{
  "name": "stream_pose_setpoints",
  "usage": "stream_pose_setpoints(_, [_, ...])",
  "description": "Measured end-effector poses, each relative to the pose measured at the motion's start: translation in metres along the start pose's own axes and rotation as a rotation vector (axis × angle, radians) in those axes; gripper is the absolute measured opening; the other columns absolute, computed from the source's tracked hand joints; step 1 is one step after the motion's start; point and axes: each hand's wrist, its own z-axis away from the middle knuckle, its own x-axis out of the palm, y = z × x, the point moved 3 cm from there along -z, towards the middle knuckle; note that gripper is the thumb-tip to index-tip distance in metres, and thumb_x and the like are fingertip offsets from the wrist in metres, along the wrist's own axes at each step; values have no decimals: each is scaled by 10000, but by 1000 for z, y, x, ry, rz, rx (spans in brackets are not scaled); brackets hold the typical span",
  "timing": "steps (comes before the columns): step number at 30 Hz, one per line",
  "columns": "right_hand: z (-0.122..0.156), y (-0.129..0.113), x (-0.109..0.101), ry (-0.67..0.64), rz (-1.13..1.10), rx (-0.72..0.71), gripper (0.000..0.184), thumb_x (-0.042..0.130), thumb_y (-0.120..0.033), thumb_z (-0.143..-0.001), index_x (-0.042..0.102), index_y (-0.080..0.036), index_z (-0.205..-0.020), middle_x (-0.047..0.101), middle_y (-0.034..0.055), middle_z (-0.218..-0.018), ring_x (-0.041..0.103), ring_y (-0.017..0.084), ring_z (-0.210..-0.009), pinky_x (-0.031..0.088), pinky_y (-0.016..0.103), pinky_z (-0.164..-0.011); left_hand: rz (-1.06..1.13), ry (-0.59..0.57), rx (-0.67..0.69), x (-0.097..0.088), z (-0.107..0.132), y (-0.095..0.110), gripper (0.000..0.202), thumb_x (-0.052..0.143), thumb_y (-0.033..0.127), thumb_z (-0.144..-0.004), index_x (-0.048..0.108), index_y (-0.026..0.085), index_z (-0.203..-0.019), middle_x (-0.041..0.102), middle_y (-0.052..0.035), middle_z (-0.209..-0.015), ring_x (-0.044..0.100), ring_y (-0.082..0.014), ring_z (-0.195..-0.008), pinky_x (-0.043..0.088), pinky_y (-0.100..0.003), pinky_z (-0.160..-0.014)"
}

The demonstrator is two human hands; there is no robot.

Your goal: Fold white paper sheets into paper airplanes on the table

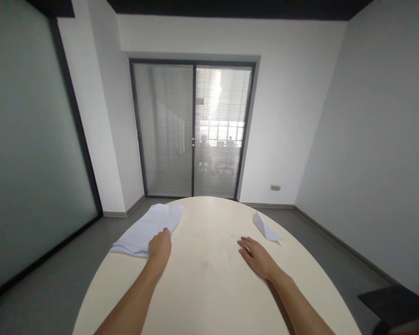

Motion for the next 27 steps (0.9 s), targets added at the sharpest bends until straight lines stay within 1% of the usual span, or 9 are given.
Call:
stream_pose_setpoints(6, [-2, 3, 1, -2, 4, -2, 478, 417, -439, -951, 644, -159, -1266, 586, 135, -1374, 491, 265, -1315, 344, 414, -1129, -14, 56, 4, -7, 1, 5, 292, 333, 182, -990, 594, 120, -1106, 717, -165, -937, 704, -298, -934, 512, -361, -745])
stream_pose_setpoints(10, [-3, 7, 1, -9, 6, -4, 494, 418, -457, -948, 642, -154, -1269, 583, 141, -1376, 489, 268, -1317, 341, 404, -1131, 8, 152, 32, -16, 4, 15, 319, 303, 223, -1018, 591, 127, -1113, 718, -156, -965, 713, -294, -902, 531, -367, -728])
stream_pose_setpoints(11, [-3, 8, 1, -6, 3, -3, 496, 418, -460, -947, 641, -156, -1269, 581, 140, -1378, 488, 269, -1317, 341, 405, -1131, 24, 192, 55, -17, 6, 20, 321, 301, 221, -1020, 589, 127, -1129, 711, -163, -1022, 709, -285, -930, 536, -360, -743])
stream_pose_setpoints(13, [-3, 9, 2, -2, 1, -4, 495, 417, -464, -945, 643, -159, -1263, 580, 137, -1378, 490, 271, -1313, 344, 407, -1127, 75, 290, 172, -18, 11, 34, 313, 324, 202, -1015, 572, 140, -1197, 656, -175, -1218, 634, -269, -1140, 530, -344, -847])
stream_pose_setpoints(15, [-2, 9, 3, 9, -3, -2, 489, 413, -463, -944, 647, -161, -1249, 594, 132, -1360, 505, 268, -1297, 355, 400, -1118, 141, 322, 393, -14, 20, 51, 282, 400, 157, -979, 587, 152, -1191, 569, -151, -1376, 478, -258, -1334, 453, -364, -1026])
stream_pose_setpoints(18, [-3, 7, 1, 57, -41, 41, 471, 400, -459, -948, 646, -162, -1219, 638, 122, -1292, 564, 257, -1218, 399, 387, -1074, 222, 210, 730, -2, 40, 77, 227, 484, 143, -934, 622, 158, -1115, 537, -113, -1424, 373, -270, -1408, 333, -413, -1149])
stream_pose_setpoints(21, [-5, 4, -9, 207, -108, 156, 452, 377, -465, -958, 626, -181, -1207, 660, 115, -1240, 615, 251, -1120, 461, 385, -982, 298, 33, 942, 7, 61, 92, 130, 517, 169, -913, 635, 176, -967, 453, -75, -1504, 288, -280, -1450, 270, -444, -1183])
stream_pose_setpoints(24, [-6, -7, -29, 472, -152, 160, 413, 372, -465, -969, 618, -191, -1156, 677, 114, -1155, 620, 251, -1055, 483, 394, -921, 373, -115, 993, 10, 76, 98, 99, 530, 224, -916, 613, 200, -963, 480, -51, -1484, 318, -270, -1437, 226, -483, -1190])
stream_pose_setpoints(27, [-4, -31, -48, 717, -76, 6, 353, 390, -421, -976, 612, -183, -1112, 676, 128, -1106, 592, 272, -1068, 449, 451, -953, 445, -184, 998, 7, 82, 101, 131, 531, 311, -936, 605, 213, -979, 569, -51, -1389, 400, -264, -1385, 235, -501, -1172])
